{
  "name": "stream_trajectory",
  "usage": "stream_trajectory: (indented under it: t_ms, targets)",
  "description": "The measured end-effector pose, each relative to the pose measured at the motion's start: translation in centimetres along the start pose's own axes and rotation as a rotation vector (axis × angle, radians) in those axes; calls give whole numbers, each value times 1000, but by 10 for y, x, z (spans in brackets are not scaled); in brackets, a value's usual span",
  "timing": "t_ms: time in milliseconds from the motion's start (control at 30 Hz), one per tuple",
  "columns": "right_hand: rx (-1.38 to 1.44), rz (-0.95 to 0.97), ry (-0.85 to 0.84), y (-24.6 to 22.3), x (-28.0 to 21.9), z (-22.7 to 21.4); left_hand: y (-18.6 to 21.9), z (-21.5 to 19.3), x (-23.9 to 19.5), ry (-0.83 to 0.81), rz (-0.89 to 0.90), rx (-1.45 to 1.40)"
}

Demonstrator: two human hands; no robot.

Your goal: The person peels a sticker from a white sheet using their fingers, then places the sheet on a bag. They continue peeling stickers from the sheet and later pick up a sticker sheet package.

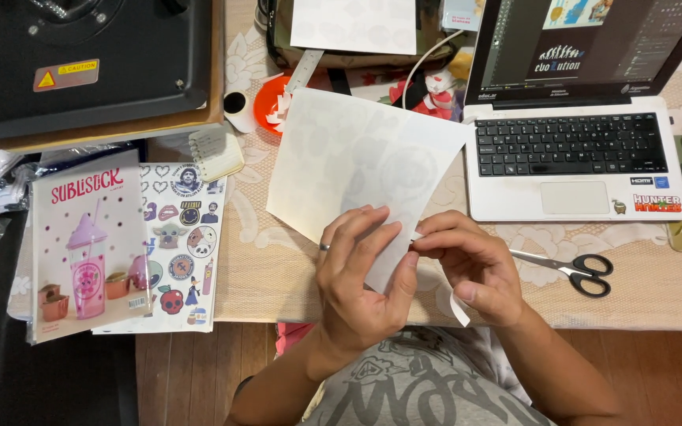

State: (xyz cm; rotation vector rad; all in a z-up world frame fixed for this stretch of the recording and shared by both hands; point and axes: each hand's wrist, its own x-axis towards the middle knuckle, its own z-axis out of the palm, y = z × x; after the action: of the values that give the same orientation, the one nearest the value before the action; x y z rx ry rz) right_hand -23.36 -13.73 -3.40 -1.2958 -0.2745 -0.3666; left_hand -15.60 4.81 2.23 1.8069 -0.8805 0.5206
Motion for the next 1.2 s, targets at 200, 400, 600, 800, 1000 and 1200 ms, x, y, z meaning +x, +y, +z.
stream_trajectory:
  t_ms: [200,400,600,800,1000,1200]
  targets:
    - [21,1,2,1,-2,-2,-4,3,-7,8,118,130]
    - [95,26,14,4,-4,-7,0,-4,-6,-101,224,220]
    - [178,-135,37,36,-7,-24,-33,18,-20,15,430,278]
    - [147,-139,21,26,-4,-23,-42,18,-10,36,519,307]
    - [114,-119,39,21,-3,-29,-49,24,-4,71,558,279]
    - [95,-91,74,17,-2,-30,-58,28,-6,51,594,267]
